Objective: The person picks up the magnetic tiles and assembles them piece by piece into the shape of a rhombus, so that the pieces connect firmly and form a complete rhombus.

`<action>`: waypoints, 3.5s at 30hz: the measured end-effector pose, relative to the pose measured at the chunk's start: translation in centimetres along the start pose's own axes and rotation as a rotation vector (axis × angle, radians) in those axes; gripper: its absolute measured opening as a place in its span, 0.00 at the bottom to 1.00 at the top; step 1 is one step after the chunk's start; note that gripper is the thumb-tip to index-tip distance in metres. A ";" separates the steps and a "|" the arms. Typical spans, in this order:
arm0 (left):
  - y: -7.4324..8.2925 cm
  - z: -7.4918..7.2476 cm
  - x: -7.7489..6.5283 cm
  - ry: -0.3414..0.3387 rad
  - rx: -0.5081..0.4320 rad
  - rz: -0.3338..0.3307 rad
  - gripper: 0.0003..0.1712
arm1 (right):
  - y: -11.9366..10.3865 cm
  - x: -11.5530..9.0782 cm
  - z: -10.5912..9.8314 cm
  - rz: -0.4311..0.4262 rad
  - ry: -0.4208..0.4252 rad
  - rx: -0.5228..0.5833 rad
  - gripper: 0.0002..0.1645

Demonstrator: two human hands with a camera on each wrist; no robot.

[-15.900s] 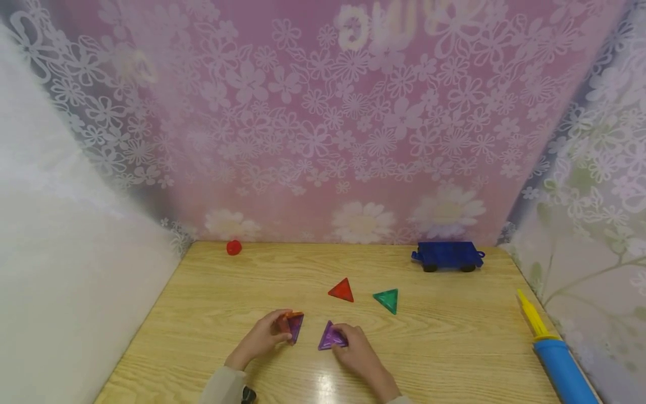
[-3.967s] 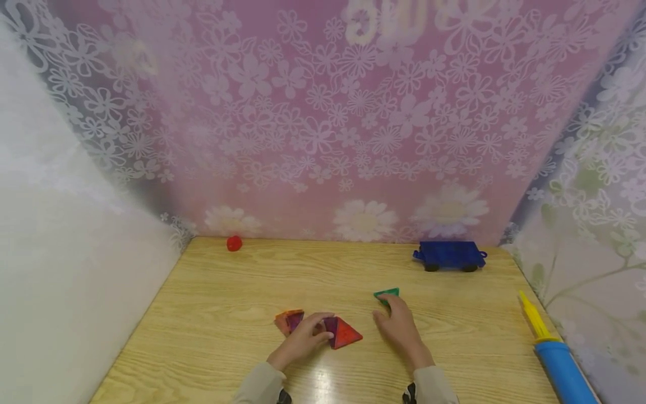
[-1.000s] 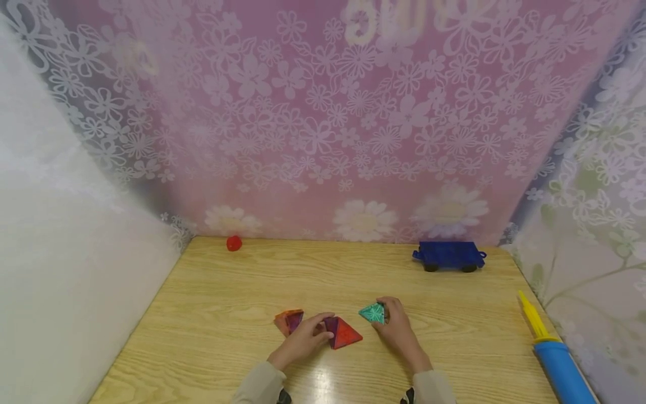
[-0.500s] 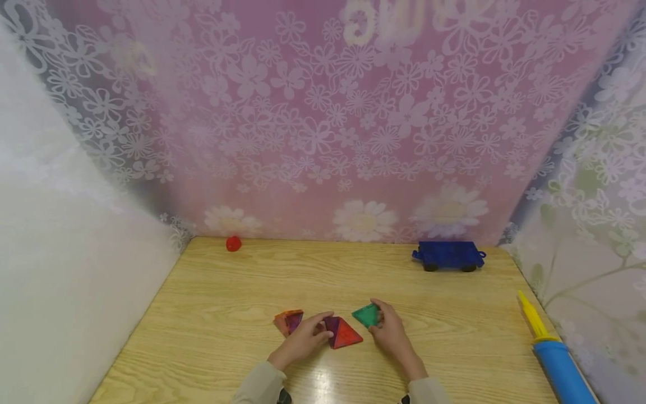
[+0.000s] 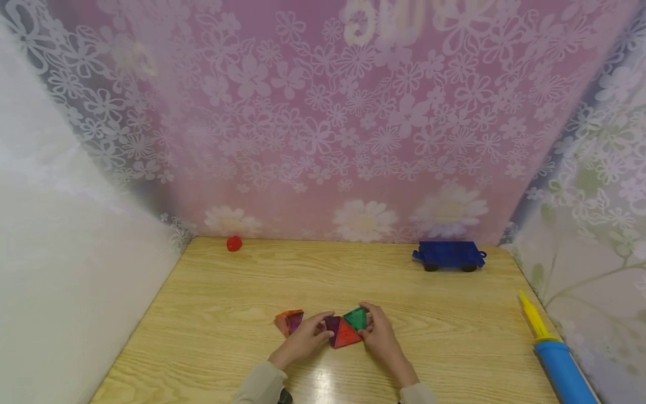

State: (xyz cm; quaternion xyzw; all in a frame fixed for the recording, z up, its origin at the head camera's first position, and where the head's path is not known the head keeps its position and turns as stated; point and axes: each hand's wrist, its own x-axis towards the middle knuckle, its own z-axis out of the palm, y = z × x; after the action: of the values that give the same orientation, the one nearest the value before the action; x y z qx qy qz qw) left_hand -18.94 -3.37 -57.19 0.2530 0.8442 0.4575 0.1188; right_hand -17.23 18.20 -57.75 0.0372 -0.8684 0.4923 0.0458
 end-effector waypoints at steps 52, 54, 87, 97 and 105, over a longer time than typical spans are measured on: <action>0.5 0.8 0.7 -0.036 0.025 0.081 0.24 | -1.0 -1.6 0.5 -0.082 -0.213 0.042 0.21; 0.4 0.8 0.7 -0.036 0.029 0.087 0.24 | -1.1 -1.6 0.5 -0.073 -0.207 0.039 0.22; 1.4 -0.1 0.8 -0.022 0.085 0.101 0.19 | -0.6 -1.6 0.9 -0.011 -0.141 -0.009 0.29; 1.4 -0.3 0.6 -0.012 0.088 0.133 0.17 | -0.2 -1.4 0.9 -0.021 -0.148 -0.062 0.29; 2.0 -1.7 0.3 0.017 0.066 0.046 0.18 | -0.2 -1.5 0.8 -0.009 -0.157 -0.060 0.28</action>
State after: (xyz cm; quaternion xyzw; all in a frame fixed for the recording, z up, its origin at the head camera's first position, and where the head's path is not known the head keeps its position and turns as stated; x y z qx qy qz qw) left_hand -19.32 -3.49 -54.62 0.2724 0.8537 0.4341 0.0927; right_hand -15.79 17.49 -58.18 0.0781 -0.8835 0.4614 -0.0190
